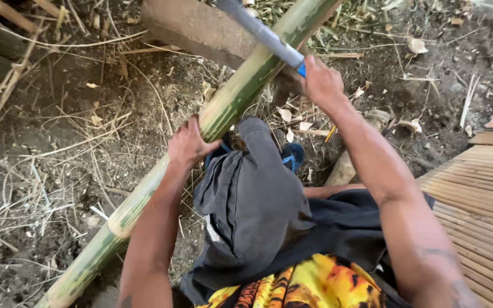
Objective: The person sits on the ground and uses a machete to shave the outer layer of a long bamboo pole. They hold the pole with their left hand and repeatedly strike it with the machete in their right hand, rotating the pole to remove the green skin and smooth the surface.
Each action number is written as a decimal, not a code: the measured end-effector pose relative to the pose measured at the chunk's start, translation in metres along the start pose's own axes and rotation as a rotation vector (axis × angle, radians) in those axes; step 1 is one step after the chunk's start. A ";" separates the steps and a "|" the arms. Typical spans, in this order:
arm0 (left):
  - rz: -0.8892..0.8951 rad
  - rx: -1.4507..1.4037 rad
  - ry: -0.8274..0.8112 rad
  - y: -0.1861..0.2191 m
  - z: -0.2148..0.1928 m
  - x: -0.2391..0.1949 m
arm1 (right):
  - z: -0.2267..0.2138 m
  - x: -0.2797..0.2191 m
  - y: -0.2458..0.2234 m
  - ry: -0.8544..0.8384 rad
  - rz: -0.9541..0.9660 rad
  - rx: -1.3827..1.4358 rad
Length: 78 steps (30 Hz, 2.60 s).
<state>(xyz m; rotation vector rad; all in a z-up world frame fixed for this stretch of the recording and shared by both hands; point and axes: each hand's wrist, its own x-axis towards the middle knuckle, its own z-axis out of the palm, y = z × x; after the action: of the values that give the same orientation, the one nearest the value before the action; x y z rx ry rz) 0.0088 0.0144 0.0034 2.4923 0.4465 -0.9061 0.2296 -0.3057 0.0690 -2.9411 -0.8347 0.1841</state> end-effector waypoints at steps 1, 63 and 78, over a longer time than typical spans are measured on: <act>-0.037 0.018 -0.081 0.003 -0.005 0.004 | 0.003 -0.003 -0.006 0.027 0.019 -0.085; 0.102 -0.346 -0.157 -0.046 -0.002 0.068 | -0.028 0.032 -0.031 -0.184 0.329 0.154; 0.212 -0.452 -0.098 -0.052 -0.004 0.064 | -0.003 0.062 0.061 0.078 0.389 -0.015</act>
<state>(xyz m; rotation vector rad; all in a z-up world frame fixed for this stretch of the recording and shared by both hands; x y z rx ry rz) 0.0351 0.0693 -0.0522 2.0300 0.3061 -0.7422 0.3142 -0.3251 0.0599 -3.0700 -0.2476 0.0838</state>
